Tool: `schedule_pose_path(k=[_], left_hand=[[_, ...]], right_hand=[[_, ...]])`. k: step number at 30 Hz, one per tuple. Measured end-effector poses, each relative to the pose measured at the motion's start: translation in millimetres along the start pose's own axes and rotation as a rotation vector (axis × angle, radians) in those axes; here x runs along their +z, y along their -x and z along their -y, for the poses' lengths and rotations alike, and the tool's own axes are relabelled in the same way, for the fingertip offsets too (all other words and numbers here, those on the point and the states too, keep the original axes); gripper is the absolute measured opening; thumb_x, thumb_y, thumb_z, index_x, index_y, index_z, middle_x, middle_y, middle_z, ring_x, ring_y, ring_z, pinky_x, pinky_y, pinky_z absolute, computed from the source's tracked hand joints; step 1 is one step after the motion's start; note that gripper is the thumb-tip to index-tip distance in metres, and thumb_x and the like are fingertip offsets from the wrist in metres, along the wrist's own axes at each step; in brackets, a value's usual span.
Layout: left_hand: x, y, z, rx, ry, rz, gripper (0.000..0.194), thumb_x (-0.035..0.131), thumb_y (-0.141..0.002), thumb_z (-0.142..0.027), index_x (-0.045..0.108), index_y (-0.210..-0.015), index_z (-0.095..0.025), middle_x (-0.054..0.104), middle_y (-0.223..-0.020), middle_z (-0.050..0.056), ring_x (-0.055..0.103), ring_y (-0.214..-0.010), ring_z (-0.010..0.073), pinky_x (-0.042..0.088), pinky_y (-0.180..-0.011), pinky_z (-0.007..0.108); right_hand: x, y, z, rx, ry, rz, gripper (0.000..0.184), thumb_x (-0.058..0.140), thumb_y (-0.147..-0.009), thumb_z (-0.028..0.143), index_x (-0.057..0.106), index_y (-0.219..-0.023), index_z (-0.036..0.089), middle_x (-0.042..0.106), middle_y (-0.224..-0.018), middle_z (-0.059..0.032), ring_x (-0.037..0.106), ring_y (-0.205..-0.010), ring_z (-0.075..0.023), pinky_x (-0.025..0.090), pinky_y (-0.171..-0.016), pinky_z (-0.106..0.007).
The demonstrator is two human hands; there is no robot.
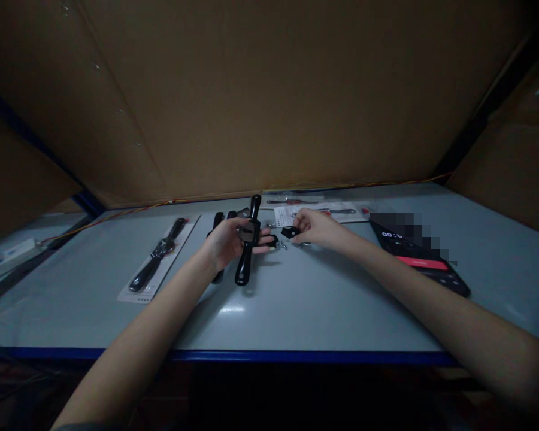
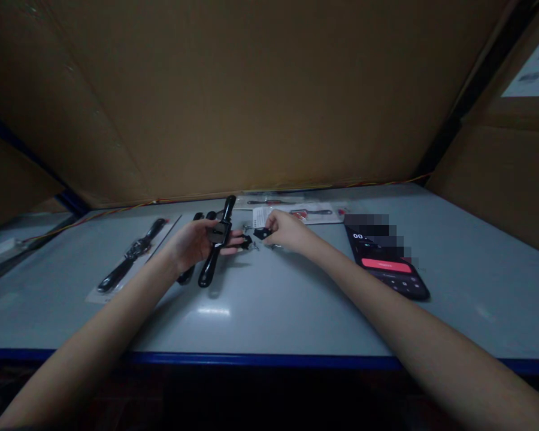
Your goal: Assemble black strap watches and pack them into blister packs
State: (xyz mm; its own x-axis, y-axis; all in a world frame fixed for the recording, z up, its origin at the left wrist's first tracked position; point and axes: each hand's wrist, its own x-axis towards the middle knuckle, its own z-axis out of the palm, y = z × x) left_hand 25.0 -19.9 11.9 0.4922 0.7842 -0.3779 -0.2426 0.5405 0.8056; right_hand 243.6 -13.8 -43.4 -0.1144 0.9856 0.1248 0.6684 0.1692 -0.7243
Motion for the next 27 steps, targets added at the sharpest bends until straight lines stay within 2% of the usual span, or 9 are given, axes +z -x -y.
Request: schedule_pose_path(k=[4,6,10,15,18,22,27], left_hand=[[0.9,1.3,1.6,-0.038,0.018,0.035,0.035,0.037,-0.081,-0.015,0.045,-0.111,0.000,0.066,-0.091,0.020,0.065,-0.087,0.0267,0.049,-0.083,0.043],[1.2,1.8,2.6,-0.054,0.008,0.060,0.035,0.038,-0.080,-0.012,0.046,-0.112,0.002,0.066,-0.092,0.021,0.065,-0.088,0.0267,0.049,-0.083,0.042],[3.8,4.0,3.5,-0.063,-0.023,0.090,0.033,0.038,-0.080,-0.010,0.047,-0.110,0.001,0.067,-0.090,0.019,0.065,-0.088,0.0267,0.049,-0.082,0.040],[6.8,6.7,3.7,-0.057,-0.063,0.086,0.029,0.039,-0.082,-0.012,0.050,-0.106,0.000,0.067,-0.088,0.019,0.065,-0.087,0.0263,0.049,-0.082,0.040],[6.0,6.6,4.0,-0.069,-0.065,0.128,0.032,0.039,-0.082,-0.014,0.050,-0.109,0.000,0.067,-0.089,0.019,0.065,-0.087,0.0256,0.048,-0.083,0.041],[4.8,5.6,5.2,-0.091,-0.028,0.169,0.034,0.037,-0.082,-0.017,0.050,-0.108,0.000,0.067,-0.086,0.019,0.065,-0.086,0.0253,0.047,-0.083,0.042],[7.6,6.1,9.3,-0.120,-0.028,0.153,0.028,0.036,-0.082,-0.020,0.054,-0.097,-0.003,0.067,-0.079,0.016,0.066,-0.080,0.0233,0.049,-0.080,0.042]], right_hand=[[-2.4,6.8,9.9,-0.100,-0.065,-0.018,0.031,0.062,-0.063,0.017,0.053,-0.093,0.018,0.054,-0.055,0.0050,0.053,-0.051,-0.0129,0.037,-0.047,-0.023],[-5.1,9.4,16.0,-0.137,-0.079,-0.055,0.028,0.059,-0.067,0.016,0.057,-0.094,0.017,0.056,-0.056,0.0037,0.054,-0.052,-0.0130,0.038,-0.049,-0.023],[-11.6,16.6,29.6,-0.168,-0.144,-0.138,0.018,0.058,-0.072,0.023,0.068,-0.086,0.016,0.067,-0.074,-0.0050,0.061,-0.065,-0.0166,0.045,-0.058,-0.028],[-13.4,29.8,46.5,-0.306,-0.167,-0.260,0.021,0.062,-0.074,0.031,0.070,-0.089,0.019,0.070,-0.089,-0.0060,0.064,-0.079,-0.0190,0.049,-0.074,-0.034],[-12.5,36.0,53.4,-0.417,-0.094,-0.224,0.025,0.063,-0.074,0.028,0.069,-0.098,0.022,0.069,-0.095,-0.0053,0.064,-0.082,-0.0190,0.050,-0.076,-0.036],[-12.9,40.6,55.9,-0.608,0.101,-0.146,0.033,0.055,-0.080,0.017,0.062,-0.112,0.023,0.066,-0.106,-0.0058,0.060,-0.095,-0.0195,0.046,-0.083,-0.036],[-11.4,43.7,58.7,-0.703,0.409,-0.045,0.023,0.047,-0.086,0.019,0.066,-0.098,0.018,0.065,-0.088,-0.0079,0.057,-0.085,-0.0201,0.043,-0.074,-0.034]])
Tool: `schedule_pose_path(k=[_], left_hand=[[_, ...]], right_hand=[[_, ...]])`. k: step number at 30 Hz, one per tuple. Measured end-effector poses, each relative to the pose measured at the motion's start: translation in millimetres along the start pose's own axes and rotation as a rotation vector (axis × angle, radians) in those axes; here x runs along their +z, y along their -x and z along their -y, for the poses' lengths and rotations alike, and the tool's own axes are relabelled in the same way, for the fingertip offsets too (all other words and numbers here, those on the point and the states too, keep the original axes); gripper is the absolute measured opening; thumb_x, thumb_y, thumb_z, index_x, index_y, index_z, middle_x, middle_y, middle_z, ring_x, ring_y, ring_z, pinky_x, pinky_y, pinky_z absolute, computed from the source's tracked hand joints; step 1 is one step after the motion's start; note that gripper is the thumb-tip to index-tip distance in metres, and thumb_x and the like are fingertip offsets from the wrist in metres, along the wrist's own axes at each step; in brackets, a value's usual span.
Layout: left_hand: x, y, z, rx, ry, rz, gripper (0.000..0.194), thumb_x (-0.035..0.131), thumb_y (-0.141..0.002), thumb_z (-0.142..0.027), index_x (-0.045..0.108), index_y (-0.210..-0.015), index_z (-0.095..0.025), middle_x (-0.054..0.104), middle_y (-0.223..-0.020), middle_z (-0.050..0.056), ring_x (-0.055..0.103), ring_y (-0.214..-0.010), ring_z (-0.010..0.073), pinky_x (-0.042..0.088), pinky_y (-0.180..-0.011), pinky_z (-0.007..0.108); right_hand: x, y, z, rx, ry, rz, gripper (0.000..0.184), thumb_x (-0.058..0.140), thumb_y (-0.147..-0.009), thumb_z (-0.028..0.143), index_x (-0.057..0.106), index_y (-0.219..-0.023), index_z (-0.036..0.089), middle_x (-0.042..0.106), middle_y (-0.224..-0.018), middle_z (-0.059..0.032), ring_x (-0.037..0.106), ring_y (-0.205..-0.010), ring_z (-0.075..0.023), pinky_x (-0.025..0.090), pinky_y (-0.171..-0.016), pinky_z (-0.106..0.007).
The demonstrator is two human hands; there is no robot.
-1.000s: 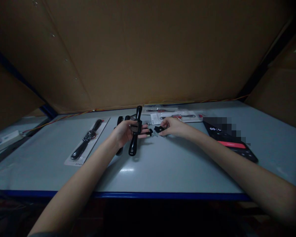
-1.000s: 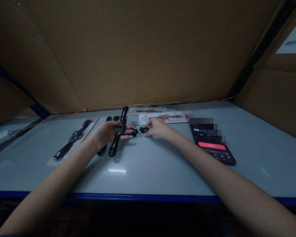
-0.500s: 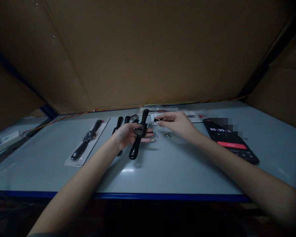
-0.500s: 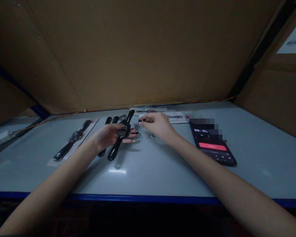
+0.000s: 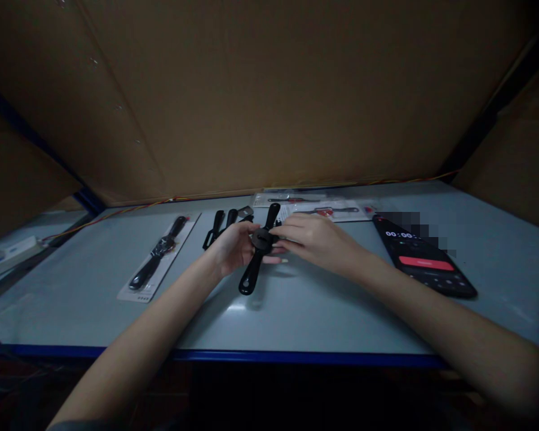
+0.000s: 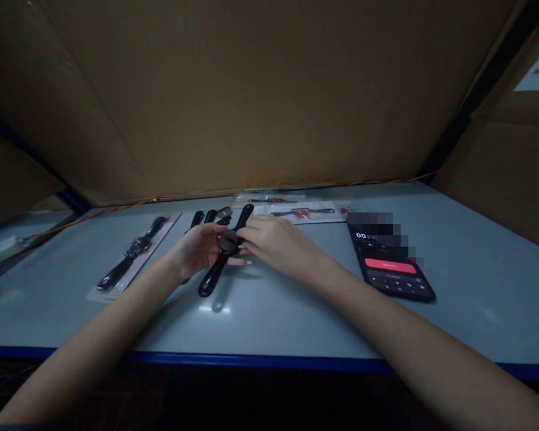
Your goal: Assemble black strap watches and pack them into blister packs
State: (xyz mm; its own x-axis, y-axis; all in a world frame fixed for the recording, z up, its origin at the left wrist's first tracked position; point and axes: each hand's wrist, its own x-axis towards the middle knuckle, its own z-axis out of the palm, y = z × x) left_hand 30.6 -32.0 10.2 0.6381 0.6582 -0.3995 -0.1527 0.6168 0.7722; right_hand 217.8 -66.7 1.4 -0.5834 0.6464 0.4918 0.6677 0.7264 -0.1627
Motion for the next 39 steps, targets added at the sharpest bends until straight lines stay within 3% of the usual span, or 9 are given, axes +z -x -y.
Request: schedule_pose_path(k=[3,9,19,22,27,32,39], left_hand=[[3.9,1.1,3.1,-0.021,-0.022,0.023,0.023,0.037,-0.082,-0.020,0.055,-0.088,-0.008,0.066,-0.074,0.012,0.065,-0.074,0.0219,0.050,-0.077,0.043],[10.3,3.3,5.1,-0.040,-0.037,0.041,0.020,0.037,-0.080,-0.018,0.056,-0.084,-0.010,0.065,-0.070,0.009,0.064,-0.070,0.0202,0.052,-0.073,0.042],[8.9,2.7,3.8,-0.012,-0.047,0.074,0.024,0.039,-0.079,-0.020,0.057,-0.092,-0.011,0.067,-0.079,0.007,0.065,-0.072,0.0210,0.052,-0.071,0.041],[8.6,3.6,1.9,-0.024,-0.031,0.084,0.027,0.038,-0.079,-0.022,0.056,-0.095,-0.009,0.067,-0.079,0.009,0.066,-0.074,0.0213,0.052,-0.071,0.039],[5.5,3.5,0.1,0.009,0.000,0.104,0.029,0.038,-0.080,-0.022,0.054,-0.101,-0.009,0.067,-0.078,0.010,0.066,-0.070,0.0204,0.052,-0.070,0.039],[5.2,2.9,0.7,0.028,-0.003,0.040,0.023,0.042,-0.078,-0.020,0.052,-0.096,-0.011,0.066,-0.076,0.007,0.064,-0.065,0.0181,0.052,-0.071,0.040],[6.1,4.0,0.5,0.029,-0.014,0.037,0.026,0.041,-0.078,-0.020,0.053,-0.098,-0.009,0.065,-0.076,0.007,0.064,-0.065,0.0172,0.052,-0.070,0.038]], right_hand=[[2.9,-1.5,5.1,-0.057,0.030,0.010,0.020,0.047,-0.086,0.020,0.066,-0.093,0.017,0.063,-0.086,-0.0084,0.055,-0.084,-0.0201,0.042,-0.074,-0.035],[11.1,-1.4,9.7,-0.096,-0.130,-0.033,0.022,0.043,-0.086,0.014,0.063,-0.094,0.017,0.063,-0.090,-0.0082,0.054,-0.086,-0.0183,0.041,-0.078,-0.034],[12.5,0.0,9.6,0.211,-0.371,-0.062,0.024,0.056,-0.080,0.028,0.054,-0.103,0.020,0.049,-0.063,0.0043,0.045,-0.057,-0.0111,0.034,-0.054,-0.024],[9.5,0.2,6.0,0.220,-0.323,-0.096,0.027,0.055,-0.081,0.032,0.057,-0.105,0.020,0.053,-0.067,0.0018,0.047,-0.060,-0.0124,0.034,-0.056,-0.025],[8.2,1.8,0.5,0.103,-0.099,-0.114,0.030,0.049,-0.086,0.031,0.063,-0.110,0.018,0.058,-0.082,-0.0062,0.050,-0.074,-0.0168,0.036,-0.065,-0.030],[12.0,3.5,2.3,0.049,0.005,-0.082,0.034,0.047,-0.087,0.033,0.060,-0.116,0.019,0.057,-0.081,-0.0065,0.048,-0.075,-0.0176,0.035,-0.064,-0.030],[11.1,3.7,6.2,0.039,0.038,-0.073,0.035,0.047,-0.088,0.031,0.059,-0.118,0.019,0.057,-0.082,-0.0065,0.049,-0.076,-0.0176,0.036,-0.066,-0.030]])
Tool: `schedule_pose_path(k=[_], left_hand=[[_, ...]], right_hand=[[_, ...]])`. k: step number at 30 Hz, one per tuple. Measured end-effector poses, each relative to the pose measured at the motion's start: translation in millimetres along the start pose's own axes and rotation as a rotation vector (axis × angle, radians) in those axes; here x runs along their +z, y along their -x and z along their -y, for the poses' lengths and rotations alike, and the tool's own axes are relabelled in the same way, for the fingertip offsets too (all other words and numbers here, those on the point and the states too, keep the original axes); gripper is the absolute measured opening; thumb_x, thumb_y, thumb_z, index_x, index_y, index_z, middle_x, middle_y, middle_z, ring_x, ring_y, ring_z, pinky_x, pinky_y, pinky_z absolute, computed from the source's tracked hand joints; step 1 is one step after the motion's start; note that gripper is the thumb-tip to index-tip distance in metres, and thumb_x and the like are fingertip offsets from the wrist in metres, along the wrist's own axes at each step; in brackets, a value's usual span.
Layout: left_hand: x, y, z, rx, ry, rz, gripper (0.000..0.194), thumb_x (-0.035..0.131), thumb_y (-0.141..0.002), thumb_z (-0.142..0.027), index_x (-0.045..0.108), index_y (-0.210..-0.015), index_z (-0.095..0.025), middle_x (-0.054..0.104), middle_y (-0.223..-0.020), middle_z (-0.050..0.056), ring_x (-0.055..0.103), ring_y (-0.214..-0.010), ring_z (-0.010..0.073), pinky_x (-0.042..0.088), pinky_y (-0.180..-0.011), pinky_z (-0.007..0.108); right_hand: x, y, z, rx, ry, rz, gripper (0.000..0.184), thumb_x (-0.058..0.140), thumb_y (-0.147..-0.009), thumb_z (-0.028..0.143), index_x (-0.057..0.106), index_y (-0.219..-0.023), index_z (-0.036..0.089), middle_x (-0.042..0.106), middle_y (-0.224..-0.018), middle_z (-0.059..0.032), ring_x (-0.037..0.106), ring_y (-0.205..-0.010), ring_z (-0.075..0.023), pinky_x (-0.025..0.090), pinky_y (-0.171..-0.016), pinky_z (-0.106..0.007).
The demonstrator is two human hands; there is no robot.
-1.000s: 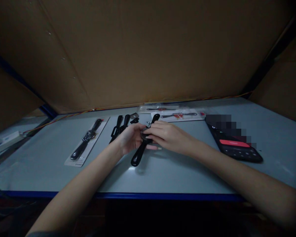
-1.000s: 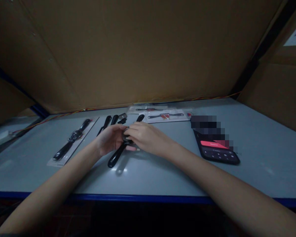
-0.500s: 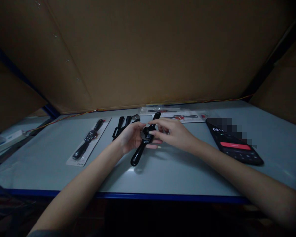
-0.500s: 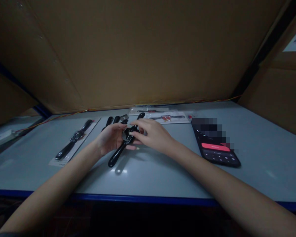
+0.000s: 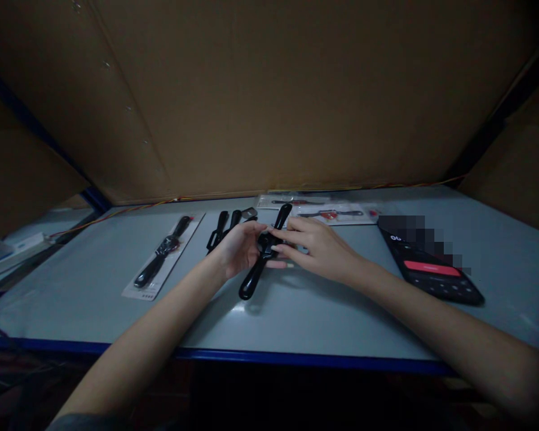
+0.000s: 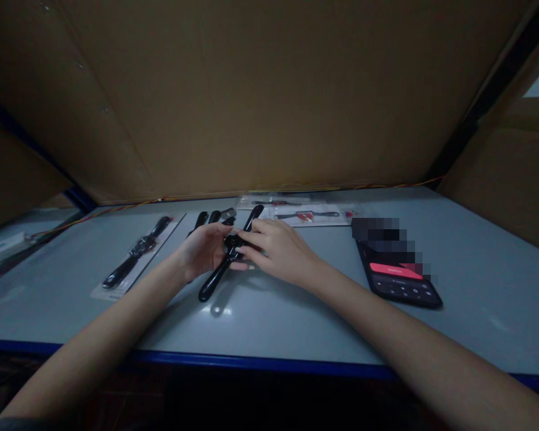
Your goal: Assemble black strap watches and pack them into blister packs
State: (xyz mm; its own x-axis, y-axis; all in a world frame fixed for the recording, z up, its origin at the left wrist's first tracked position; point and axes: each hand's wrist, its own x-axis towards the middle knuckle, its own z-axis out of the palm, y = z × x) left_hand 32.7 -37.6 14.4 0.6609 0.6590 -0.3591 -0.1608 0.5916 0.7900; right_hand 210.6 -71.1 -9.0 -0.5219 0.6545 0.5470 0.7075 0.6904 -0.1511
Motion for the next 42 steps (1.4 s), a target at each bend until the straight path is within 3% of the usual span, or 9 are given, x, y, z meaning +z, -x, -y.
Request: schedule_pose_path(k=[4,7,12,15,18,23,28,34,42], left_hand=[[-2.7,-2.2,-0.1,-0.031,0.020,0.027,0.031,0.042,-0.078,-0.021,0.053,-0.104,-0.007,0.067,-0.081,0.011,0.066,-0.074,0.0201,0.051,-0.074,0.039],[-5.2,-5.2,-0.2,-0.057,0.034,0.004,0.036,0.042,-0.078,-0.023,0.052,-0.105,-0.001,0.067,-0.088,0.017,0.066,-0.084,0.0251,0.051,-0.076,0.039],[-7.4,-6.8,1.0,-0.009,0.006,-0.084,0.030,0.051,-0.075,-0.010,0.052,-0.103,0.001,0.064,-0.100,0.022,0.063,-0.095,0.0277,0.053,-0.077,0.034],[-6.8,-5.5,2.4,0.060,-0.040,-0.094,0.029,0.055,-0.071,0.002,0.052,-0.100,-0.002,0.062,-0.104,0.022,0.064,-0.094,0.0280,0.055,-0.073,0.032],[-5.6,-4.0,3.4,0.081,-0.063,-0.066,0.029,0.055,-0.071,0.006,0.052,-0.098,-0.003,0.060,-0.107,0.024,0.064,-0.093,0.0283,0.056,-0.073,0.032],[-5.7,-3.7,4.7,0.059,-0.102,-0.016,0.032,0.055,-0.068,0.007,0.052,-0.098,-0.002,0.059,-0.110,0.025,0.062,-0.098,0.0300,0.054,-0.078,0.033],[-6.6,-4.2,6.6,0.053,-0.138,0.067,0.037,0.054,-0.064,0.010,0.051,-0.099,-0.003,0.061,-0.107,0.023,0.062,-0.099,0.0297,0.050,-0.086,0.038],[-2.8,-4.0,9.9,0.051,-0.160,0.094,0.037,0.055,-0.065,0.010,0.052,-0.099,-0.004,0.066,-0.097,0.016,0.064,-0.094,0.0246,0.050,-0.085,0.035],[-1.3,-4.6,16.0,0.047,-0.162,0.113,0.037,0.054,-0.065,0.011,0.052,-0.098,-0.005,0.066,-0.091,0.013,0.066,-0.087,0.0236,0.051,-0.083,0.036]], right_hand=[[-6.3,-2.1,-6.6,0.025,-0.091,-0.011,0.034,0.047,-0.087,0.032,0.059,-0.117,0.019,0.060,-0.087,-0.0068,0.051,-0.077,-0.0168,0.037,-0.066,-0.029],[-17.4,-1.2,-26.1,0.165,-0.152,-0.011,0.027,0.048,-0.086,0.032,0.063,-0.105,0.020,0.063,-0.087,-0.0052,0.053,-0.072,-0.0149,0.037,-0.063,-0.027],[-30.3,5.8,-60.1,0.438,-0.024,0.287,0.023,0.062,-0.072,0.035,0.065,-0.087,0.018,0.060,-0.076,-0.0054,0.053,-0.066,-0.0173,0.036,-0.056,-0.027],[-27.8,8.5,-60.6,0.423,-0.075,0.402,0.030,0.065,-0.068,0.037,0.063,-0.091,0.019,0.059,-0.082,-0.0062,0.054,-0.071,-0.0180,0.037,-0.059,-0.027],[-19.3,9.3,-53.6,0.358,-0.113,0.436,0.019,0.063,-0.070,0.033,0.060,-0.082,0.018,0.058,-0.081,-0.0054,0.053,-0.071,-0.0170,0.037,-0.060,-0.027],[-9.3,10.2,-48.2,0.392,-0.110,0.379,0.011,0.058,-0.072,0.027,0.054,-0.071,0.017,0.059,-0.078,-0.0059,0.052,-0.073,-0.0173,0.035,-0.059,-0.027],[-19.4,6.3,-37.4,0.449,-0.237,0.225,0.005,0.056,-0.074,0.022,0.053,-0.076,0.018,0.059,-0.071,-0.0027,0.053,-0.065,-0.0153,0.035,-0.056,-0.027],[-21.2,0.5,-12.2,0.331,-0.507,0.017,0.007,0.059,-0.075,0.022,0.058,-0.080,0.017,0.063,-0.073,-0.0021,0.058,-0.068,-0.0138,0.041,-0.060,-0.026],[-13.4,2.3,0.1,0.054,-0.115,0.041,0.015,0.048,-0.084,0.015,0.063,-0.084,0.015,0.063,-0.082,-0.0066,0.056,-0.079,-0.0165,0.039,-0.068,-0.028]])
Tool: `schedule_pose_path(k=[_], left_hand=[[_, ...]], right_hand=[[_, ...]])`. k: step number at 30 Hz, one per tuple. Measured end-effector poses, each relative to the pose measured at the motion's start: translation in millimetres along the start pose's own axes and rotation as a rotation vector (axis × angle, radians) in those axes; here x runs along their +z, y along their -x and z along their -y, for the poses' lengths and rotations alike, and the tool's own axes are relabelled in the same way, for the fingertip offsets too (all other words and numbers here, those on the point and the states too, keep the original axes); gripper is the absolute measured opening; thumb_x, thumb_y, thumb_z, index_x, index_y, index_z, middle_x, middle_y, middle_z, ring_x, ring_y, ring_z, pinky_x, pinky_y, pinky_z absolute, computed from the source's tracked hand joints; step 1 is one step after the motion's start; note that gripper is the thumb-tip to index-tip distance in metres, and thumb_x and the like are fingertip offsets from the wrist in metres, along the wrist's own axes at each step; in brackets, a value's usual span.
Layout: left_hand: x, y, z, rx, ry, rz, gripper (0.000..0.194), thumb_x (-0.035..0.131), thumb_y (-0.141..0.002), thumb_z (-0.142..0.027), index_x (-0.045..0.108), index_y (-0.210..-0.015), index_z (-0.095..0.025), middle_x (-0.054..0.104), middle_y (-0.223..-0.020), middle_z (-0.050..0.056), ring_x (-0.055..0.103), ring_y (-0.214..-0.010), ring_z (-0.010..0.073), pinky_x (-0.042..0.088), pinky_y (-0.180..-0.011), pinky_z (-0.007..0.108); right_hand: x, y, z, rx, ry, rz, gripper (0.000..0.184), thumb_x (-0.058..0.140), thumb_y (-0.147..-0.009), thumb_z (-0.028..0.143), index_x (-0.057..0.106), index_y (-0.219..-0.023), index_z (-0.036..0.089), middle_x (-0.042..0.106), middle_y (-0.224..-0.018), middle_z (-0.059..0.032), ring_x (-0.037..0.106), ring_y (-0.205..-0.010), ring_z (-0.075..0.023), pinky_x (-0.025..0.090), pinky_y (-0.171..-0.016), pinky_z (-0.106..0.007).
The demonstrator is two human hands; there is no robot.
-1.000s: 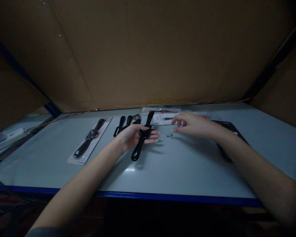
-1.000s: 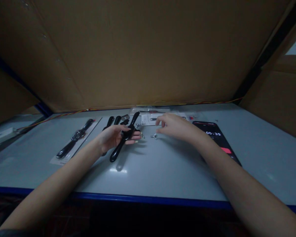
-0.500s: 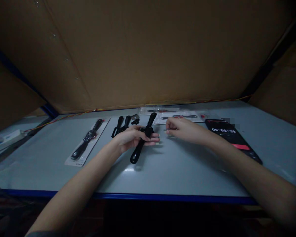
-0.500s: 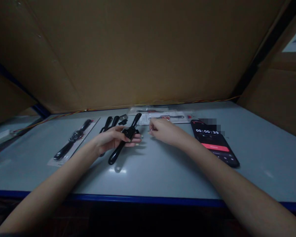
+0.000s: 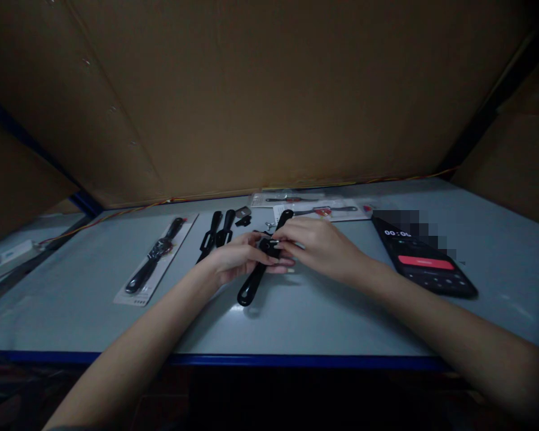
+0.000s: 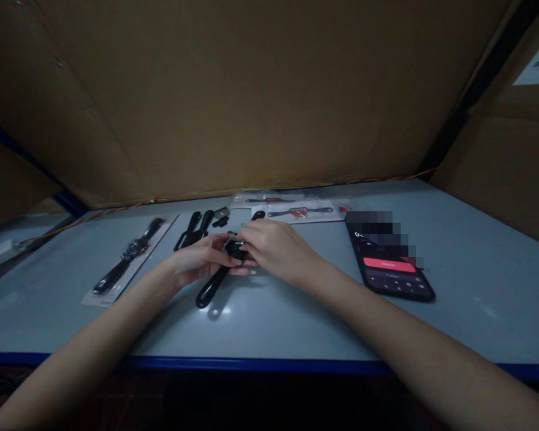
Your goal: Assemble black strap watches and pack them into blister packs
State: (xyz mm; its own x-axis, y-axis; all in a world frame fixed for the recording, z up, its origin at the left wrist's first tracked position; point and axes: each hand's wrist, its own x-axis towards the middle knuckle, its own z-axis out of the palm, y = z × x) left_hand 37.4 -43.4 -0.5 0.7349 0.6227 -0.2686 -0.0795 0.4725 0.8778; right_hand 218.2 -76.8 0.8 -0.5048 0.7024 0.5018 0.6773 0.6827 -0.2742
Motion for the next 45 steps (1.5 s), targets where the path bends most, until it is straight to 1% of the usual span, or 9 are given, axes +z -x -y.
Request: schedule_pose_path(k=[5,9,16,20,25,31,36,40,45], left_hand=[[1.3,0.7,1.1,-0.003,-0.054,0.021,0.041,0.055,-0.064,0.011,0.052,-0.100,-0.007,0.064,-0.095,0.013,0.066,-0.088,0.0237,0.052,-0.082,0.036],[2.2,0.8,2.1,-0.003,-0.099,0.001,0.041,0.056,-0.063,0.011,0.050,-0.099,-0.008,0.063,-0.097,0.013,0.066,-0.088,0.0242,0.052,-0.082,0.039],[3.3,1.1,4.4,0.000,-0.130,0.024,0.039,0.057,-0.062,0.010,0.049,-0.094,-0.010,0.063,-0.094,0.011,0.066,-0.086,0.0240,0.053,-0.080,0.038],[6.0,2.1,4.3,0.011,-0.159,0.013,0.036,0.058,-0.062,0.010,0.049,-0.090,-0.010,0.063,-0.093,0.012,0.066,-0.086,0.0237,0.052,-0.080,0.039],[8.4,1.7,5.2,0.029,-0.176,0.005,0.036,0.059,-0.061,0.011,0.051,-0.088,-0.010,0.063,-0.089,0.010,0.066,-0.083,0.0228,0.053,-0.079,0.040],[6.5,0.5,6.4,0.040,-0.157,-0.046,0.038,0.058,-0.061,0.011,0.048,-0.090,-0.011,0.061,-0.090,0.009,0.066,-0.084,0.0226,0.051,-0.083,0.042],[6.9,0.7,5.3,0.028,-0.085,-0.046,0.036,0.055,-0.067,0.008,0.047,-0.096,-0.010,0.061,-0.093,0.010,0.067,-0.083,0.0221,0.052,-0.082,0.043],[7.1,0.3,5.6,0.025,-0.071,-0.035,0.034,0.051,-0.069,0.009,0.047,-0.097,-0.011,0.062,-0.090,0.009,0.067,-0.082,0.0213,0.054,-0.079,0.040],[6.6,0.1,5.8,0.032,-0.080,-0.041,0.035,0.052,-0.068,0.011,0.048,-0.096,-0.010,0.062,-0.091,0.009,0.067,-0.082,0.0195,0.052,-0.084,0.041]], right_hand=[[-2.2,0.7,6.7,-0.002,0.052,0.040,0.015,0.049,-0.084,0.015,0.059,-0.095,0.015,0.063,-0.083,-0.0070,0.055,-0.076,-0.0166,0.038,-0.064,-0.027],[-2.1,1.2,8.0,-0.032,0.071,0.064,0.011,0.050,-0.083,0.015,0.060,-0.078,0.015,0.061,-0.075,-0.0054,0.054,-0.073,-0.0160,0.037,-0.063,-0.027],[-0.2,1.7,5.2,-0.127,0.116,0.092,0.016,0.048,-0.084,0.015,0.062,-0.076,0.014,0.060,-0.075,-0.0062,0.053,-0.075,-0.0161,0.038,-0.066,-0.028],[-1.3,1.6,9.2,-0.118,0.134,0.095,0.013,0.050,-0.082,0.013,0.061,-0.075,0.014,0.060,-0.074,-0.0061,0.052,-0.072,-0.0160,0.037,-0.065,-0.028],[-1.0,1.0,13.9,-0.040,0.060,0.053,0.020,0.046,-0.083,0.011,0.062,-0.096,0.015,0.063,-0.082,-0.0074,0.054,-0.076,-0.0163,0.038,-0.064,-0.027],[4.1,0.6,11.1,-0.056,0.052,0.025,0.020,0.045,-0.085,0.015,0.063,-0.078,0.013,0.062,-0.075,-0.0081,0.053,-0.074,-0.0169,0.038,-0.065,-0.028],[1.7,1.1,14.3,-0.024,0.112,0.037,0.021,0.042,-0.086,0.013,0.063,-0.088,0.013,0.063,-0.080,-0.0093,0.054,-0.078,-0.0185,0.040,-0.067,-0.029],[1.1,1.3,14.7,-0.026,0.047,0.038,0.024,0.044,-0.085,0.012,0.060,-0.103,0.014,0.064,-0.088,-0.0096,0.056,-0.083,-0.0187,0.042,-0.070,-0.030],[4.5,1.4,11.1,0.005,-0.116,-0.019,0.015,0.050,-0.083,0.014,0.064,-0.087,0.017,0.066,-0.084,-0.0057,0.058,-0.080,-0.0156,0.043,-0.071,-0.029]])
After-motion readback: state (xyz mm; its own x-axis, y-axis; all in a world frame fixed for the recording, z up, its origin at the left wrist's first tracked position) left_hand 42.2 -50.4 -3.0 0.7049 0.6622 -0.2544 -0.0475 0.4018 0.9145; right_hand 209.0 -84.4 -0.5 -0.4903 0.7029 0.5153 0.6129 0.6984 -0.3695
